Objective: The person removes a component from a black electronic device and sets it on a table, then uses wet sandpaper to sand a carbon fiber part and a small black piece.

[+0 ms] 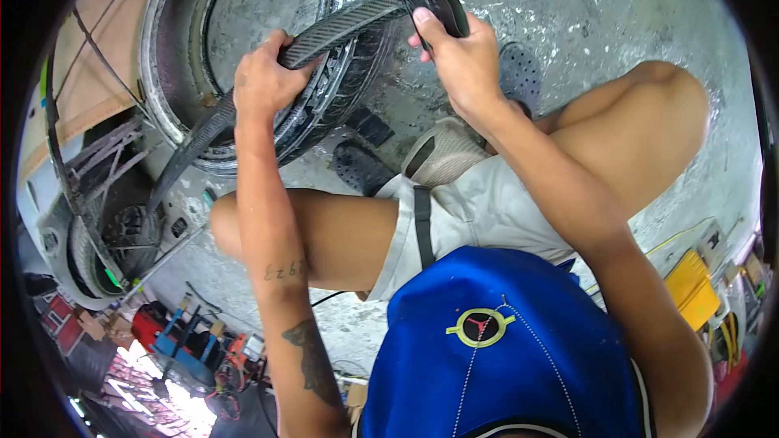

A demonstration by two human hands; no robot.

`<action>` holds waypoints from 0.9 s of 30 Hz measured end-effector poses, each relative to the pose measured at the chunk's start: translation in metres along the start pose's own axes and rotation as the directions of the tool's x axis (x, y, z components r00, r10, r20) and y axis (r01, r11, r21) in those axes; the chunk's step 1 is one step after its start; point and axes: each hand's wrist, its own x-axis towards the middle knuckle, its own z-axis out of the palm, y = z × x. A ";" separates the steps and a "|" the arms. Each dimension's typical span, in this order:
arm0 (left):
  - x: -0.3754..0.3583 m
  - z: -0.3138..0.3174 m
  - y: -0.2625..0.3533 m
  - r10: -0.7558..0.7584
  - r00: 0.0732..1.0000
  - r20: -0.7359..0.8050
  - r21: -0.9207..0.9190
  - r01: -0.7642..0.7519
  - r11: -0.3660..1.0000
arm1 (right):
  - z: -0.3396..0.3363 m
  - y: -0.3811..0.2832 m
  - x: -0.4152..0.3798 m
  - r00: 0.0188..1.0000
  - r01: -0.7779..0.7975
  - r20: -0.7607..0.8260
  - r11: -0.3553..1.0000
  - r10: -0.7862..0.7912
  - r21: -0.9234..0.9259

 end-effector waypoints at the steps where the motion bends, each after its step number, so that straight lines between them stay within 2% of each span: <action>1: -0.001 0.000 0.001 0.005 1.000 0.022 0.011 -0.005 1.000 | 0.001 -0.001 0.010 1.000 0.004 0.015 1.000 -0.004 -0.025; 3: -0.004 -0.003 0.004 -0.041 0.998 0.049 -0.024 0.043 0.999 | 0.010 0.000 0.033 0.998 0.019 0.062 1.000 -0.018 -0.010; 5: -0.003 -0.002 0.002 -0.010 0.999 0.048 -0.006 0.010 1.000 | 0.013 -0.002 0.029 0.998 0.023 0.062 0.999 -0.021 -0.024; 8: -0.004 0.002 -0.002 -0.008 1.000 0.001 -0.004 0.008 1.000 | 0.010 0.000 -0.005 0.998 -0.009 -0.058 0.994 0.015 0.109; 10: -0.002 0.005 -0.005 -0.011 1.000 -0.013 -0.015 0.010 1.000 | 0.014 -0.005 0.007 1.000 0.015 -0.018 0.996 -0.014 0.085; 12: -0.002 0.007 -0.008 0.055 0.997 -0.053 0.026 -0.054 0.998 | 0.017 0.000 0.033 0.999 0.030 0.012 0.998 -0.031 0.051; 13: -0.004 0.008 -0.007 0.048 0.998 -0.051 0.015 -0.048 0.999 | 0.016 0.000 0.029 1.000 0.027 0.015 0.999 -0.027 0.040; 15: -0.002 0.005 -0.007 0.046 0.999 -0.020 -0.003 -0.046 0.999 | 0.016 -0.002 0.020 1.000 0.023 -0.005 0.992 -0.023 0.128; 16: -0.003 0.000 -0.003 0.030 1.000 0.004 0.007 -0.030 1.000 | 0.013 -0.004 0.005 0.999 -0.005 -0.051 0.998 0.008 0.059; 19: -0.003 0.006 -0.008 0.021 0.999 -0.030 0.001 -0.021 1.000 | 0.012 -0.006 -0.002 0.999 -0.013 -0.049 0.998 0.016 0.061; 22: 0.000 0.000 -0.006 0.057 0.998 0.019 -0.007 -0.057 0.998 | 0.019 -0.001 0.031 0.999 0.044 -0.006 0.996 -0.044 0.071; 24: -0.003 0.003 -0.006 0.054 0.999 -0.006 -0.004 -0.054 0.999 | 0.019 0.003 0.027 0.998 0.067 0.012 0.996 -0.068 0.064; 26: -0.005 0.005 -0.007 0.042 0.998 -0.049 -0.021 -0.043 0.999 | 0.016 -0.002 0.001 0.996 0.006 -0.094 0.999 -0.001 0.051; 27: -0.004 0.004 -0.009 0.039 0.998 -0.055 -0.023 -0.040 0.999 | 0.017 -0.004 0.003 0.996 0.010 -0.088 0.999 -0.006 0.048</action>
